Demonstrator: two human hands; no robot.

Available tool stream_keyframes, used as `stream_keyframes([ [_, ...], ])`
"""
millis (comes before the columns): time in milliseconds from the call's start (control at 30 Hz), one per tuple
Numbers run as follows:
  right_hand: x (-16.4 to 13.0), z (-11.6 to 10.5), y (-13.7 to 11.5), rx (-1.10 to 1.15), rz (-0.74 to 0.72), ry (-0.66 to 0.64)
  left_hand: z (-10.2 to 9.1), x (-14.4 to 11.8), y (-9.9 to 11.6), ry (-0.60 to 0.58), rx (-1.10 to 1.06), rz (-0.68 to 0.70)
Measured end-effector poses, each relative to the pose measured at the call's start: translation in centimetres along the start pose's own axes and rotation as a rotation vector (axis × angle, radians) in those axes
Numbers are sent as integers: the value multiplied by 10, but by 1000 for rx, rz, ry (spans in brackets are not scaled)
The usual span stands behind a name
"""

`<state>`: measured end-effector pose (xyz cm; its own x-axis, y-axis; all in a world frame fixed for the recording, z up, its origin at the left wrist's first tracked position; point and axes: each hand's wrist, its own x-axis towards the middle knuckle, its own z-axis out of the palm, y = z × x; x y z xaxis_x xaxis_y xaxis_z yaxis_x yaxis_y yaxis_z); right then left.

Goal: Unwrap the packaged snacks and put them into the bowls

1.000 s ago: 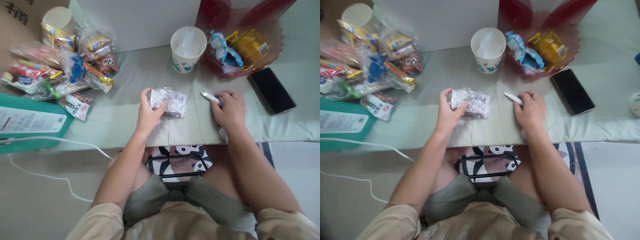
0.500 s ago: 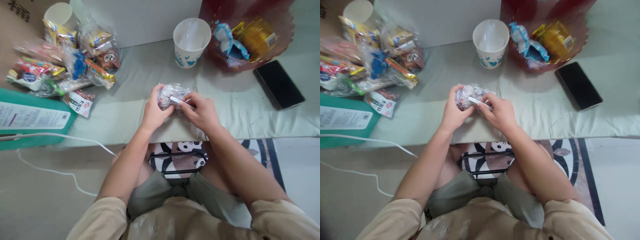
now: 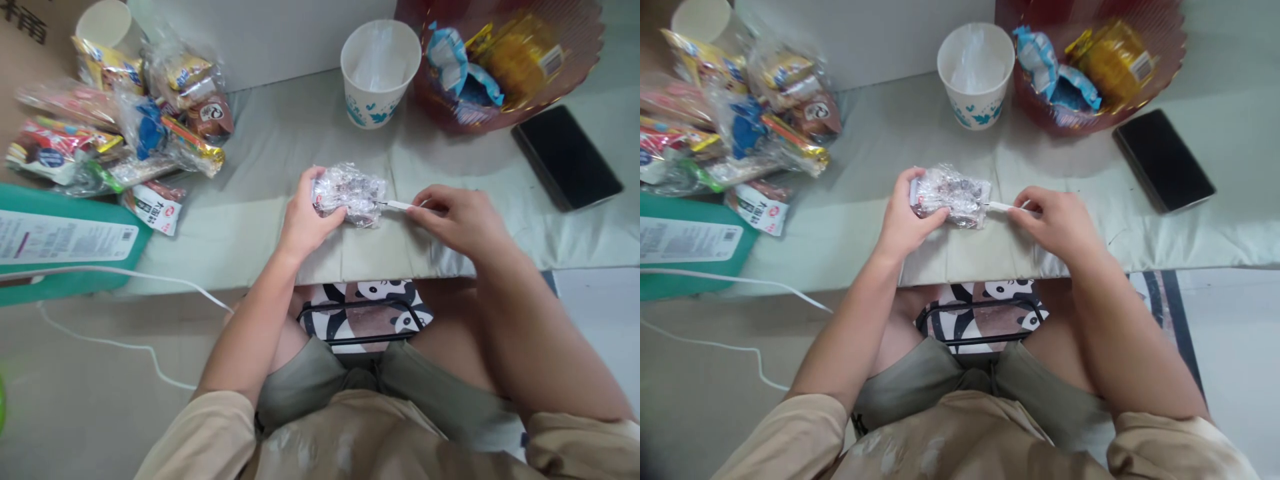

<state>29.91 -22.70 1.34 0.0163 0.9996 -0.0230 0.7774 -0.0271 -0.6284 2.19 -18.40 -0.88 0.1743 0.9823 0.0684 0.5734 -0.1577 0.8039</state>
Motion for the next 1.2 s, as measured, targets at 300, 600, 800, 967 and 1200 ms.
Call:
stream_keyframes([
  [300, 7, -11, 33, -247, 133, 310, -9, 7, -2, 57, 188, 125],
  [600, 14, 27, -9, 97, -350, 139, -5, 9, 10, 40, -227, 19],
  [800, 27, 46, -23, 160, -413, -11, -8, 12, 1, 71, -652, -179],
  [967, 37, 42, -18, 63, -327, -6, -17, 16, -7, 183, -574, -249],
  [1200, 40, 32, 15, 95, -143, 287, -26, 16, -16, 248, -325, -308],
])
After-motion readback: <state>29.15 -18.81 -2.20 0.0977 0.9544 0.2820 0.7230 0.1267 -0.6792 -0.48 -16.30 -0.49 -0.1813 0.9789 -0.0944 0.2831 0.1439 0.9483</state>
